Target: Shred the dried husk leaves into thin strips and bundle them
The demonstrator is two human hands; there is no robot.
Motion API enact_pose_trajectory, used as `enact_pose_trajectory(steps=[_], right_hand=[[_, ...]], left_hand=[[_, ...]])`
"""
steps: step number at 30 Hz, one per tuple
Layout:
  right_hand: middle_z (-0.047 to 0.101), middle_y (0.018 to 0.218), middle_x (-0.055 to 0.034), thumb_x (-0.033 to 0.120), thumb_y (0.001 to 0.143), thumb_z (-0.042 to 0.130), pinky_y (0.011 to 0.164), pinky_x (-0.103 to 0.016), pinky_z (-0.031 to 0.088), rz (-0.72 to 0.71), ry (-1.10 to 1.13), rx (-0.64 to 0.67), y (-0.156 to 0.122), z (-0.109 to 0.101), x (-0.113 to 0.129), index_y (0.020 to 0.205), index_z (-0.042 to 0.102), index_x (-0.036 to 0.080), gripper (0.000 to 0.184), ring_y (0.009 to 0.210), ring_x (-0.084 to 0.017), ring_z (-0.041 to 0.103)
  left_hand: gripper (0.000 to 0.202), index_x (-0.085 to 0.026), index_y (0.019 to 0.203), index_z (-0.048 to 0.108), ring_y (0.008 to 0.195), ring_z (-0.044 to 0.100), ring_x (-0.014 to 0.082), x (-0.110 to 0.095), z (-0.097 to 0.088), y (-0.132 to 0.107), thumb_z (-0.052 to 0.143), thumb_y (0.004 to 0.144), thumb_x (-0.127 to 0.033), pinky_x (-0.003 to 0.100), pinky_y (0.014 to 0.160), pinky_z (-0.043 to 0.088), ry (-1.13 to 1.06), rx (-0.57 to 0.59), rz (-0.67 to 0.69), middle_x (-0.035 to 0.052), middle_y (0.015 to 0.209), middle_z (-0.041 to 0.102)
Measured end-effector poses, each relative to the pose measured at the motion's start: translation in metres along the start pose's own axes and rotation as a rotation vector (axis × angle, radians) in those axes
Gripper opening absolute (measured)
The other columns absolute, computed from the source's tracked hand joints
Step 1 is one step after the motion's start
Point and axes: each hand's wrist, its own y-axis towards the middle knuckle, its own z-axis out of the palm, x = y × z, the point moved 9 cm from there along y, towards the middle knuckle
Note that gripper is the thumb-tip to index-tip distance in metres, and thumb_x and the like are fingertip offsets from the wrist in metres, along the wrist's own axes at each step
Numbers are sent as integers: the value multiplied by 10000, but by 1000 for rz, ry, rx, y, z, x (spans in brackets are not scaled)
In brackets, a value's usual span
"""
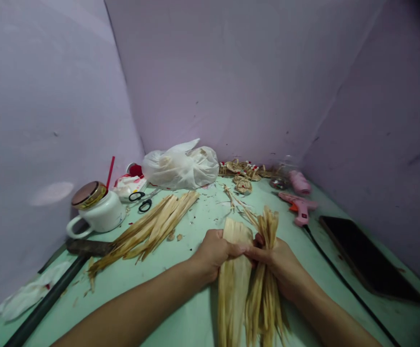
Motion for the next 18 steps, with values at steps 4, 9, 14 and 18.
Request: enact_pose_trajectory(steps=[4, 9, 14, 18], right_hand=[[458, 405, 63, 265, 480, 745, 401, -221, 314, -14, -60, -14, 1, -2, 0, 560, 403, 196, 358, 384, -85, 415], [470, 401, 61, 253, 487, 739, 402, -217, 333, 13, -31, 16, 1, 0, -1, 561, 395, 193, 357, 378, -83, 423], [509, 485, 75, 233, 450, 767, 421, -211, 383, 53, 137, 75, 1, 5, -2, 646, 370, 201, 443, 407, -91, 490], [521, 501, 62, 208, 448, 766, 442, -202, 424, 9, 166, 27, 4, -3, 3, 628, 371, 195, 435, 459, -89, 510]], left_hand=[[207, -108, 665, 653, 498, 565, 176, -5, -10, 2, 667, 479, -198, 302, 539, 455, 128, -76, 79, 46, 541, 627], [271, -100, 710, 667, 536, 578, 187, -9, -4, 1, 689, 498, -268, 291, 543, 456, 185, 12, 130, 55, 570, 638], [254, -103, 730, 664, 519, 574, 173, -8, -8, 6, 673, 498, -206, 292, 554, 465, 111, -1, 103, 46, 576, 638], [271, -101, 744, 646, 543, 580, 171, -9, -18, 12, 700, 502, -211, 291, 574, 465, 94, -75, 133, 49, 604, 642]])
